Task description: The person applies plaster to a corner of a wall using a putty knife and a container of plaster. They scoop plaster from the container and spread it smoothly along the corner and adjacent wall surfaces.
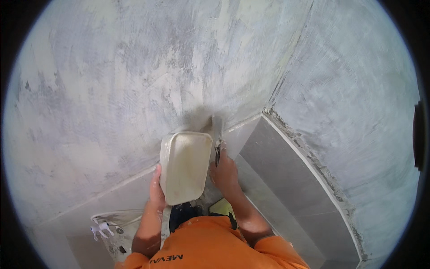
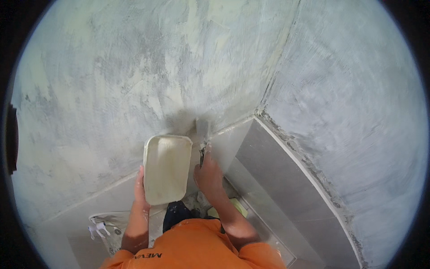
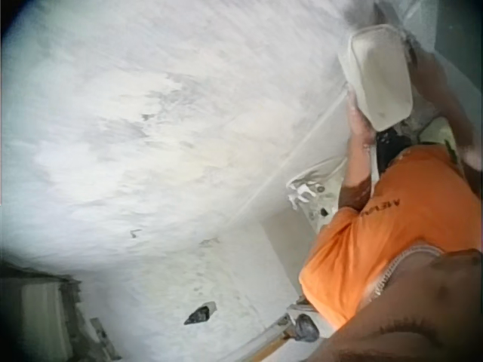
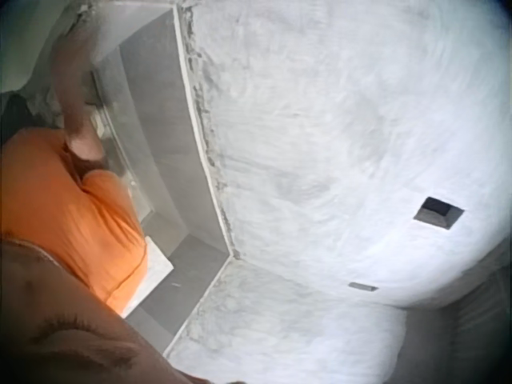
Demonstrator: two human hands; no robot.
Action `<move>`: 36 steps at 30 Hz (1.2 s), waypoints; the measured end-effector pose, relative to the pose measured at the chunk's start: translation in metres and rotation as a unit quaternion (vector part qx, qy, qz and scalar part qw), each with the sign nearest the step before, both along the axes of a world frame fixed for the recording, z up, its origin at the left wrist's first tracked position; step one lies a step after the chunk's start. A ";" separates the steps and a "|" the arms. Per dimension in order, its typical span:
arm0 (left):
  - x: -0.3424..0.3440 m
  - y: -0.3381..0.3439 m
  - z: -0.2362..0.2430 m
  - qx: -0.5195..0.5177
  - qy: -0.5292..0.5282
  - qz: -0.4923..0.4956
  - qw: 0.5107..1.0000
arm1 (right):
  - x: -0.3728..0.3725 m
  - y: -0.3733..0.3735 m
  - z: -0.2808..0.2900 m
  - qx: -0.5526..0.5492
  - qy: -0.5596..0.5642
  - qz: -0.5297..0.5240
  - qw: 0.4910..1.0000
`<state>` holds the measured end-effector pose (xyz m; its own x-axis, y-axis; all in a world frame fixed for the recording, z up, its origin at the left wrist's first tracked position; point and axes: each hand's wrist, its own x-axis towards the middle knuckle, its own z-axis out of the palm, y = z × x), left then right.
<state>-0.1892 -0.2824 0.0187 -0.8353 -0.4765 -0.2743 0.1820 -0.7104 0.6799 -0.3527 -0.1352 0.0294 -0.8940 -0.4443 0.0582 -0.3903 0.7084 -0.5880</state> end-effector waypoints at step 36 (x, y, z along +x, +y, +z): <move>0.032 -0.013 -0.010 0.016 0.056 0.087 0.995 | -0.060 0.026 0.082 -0.216 0.036 0.105 0.970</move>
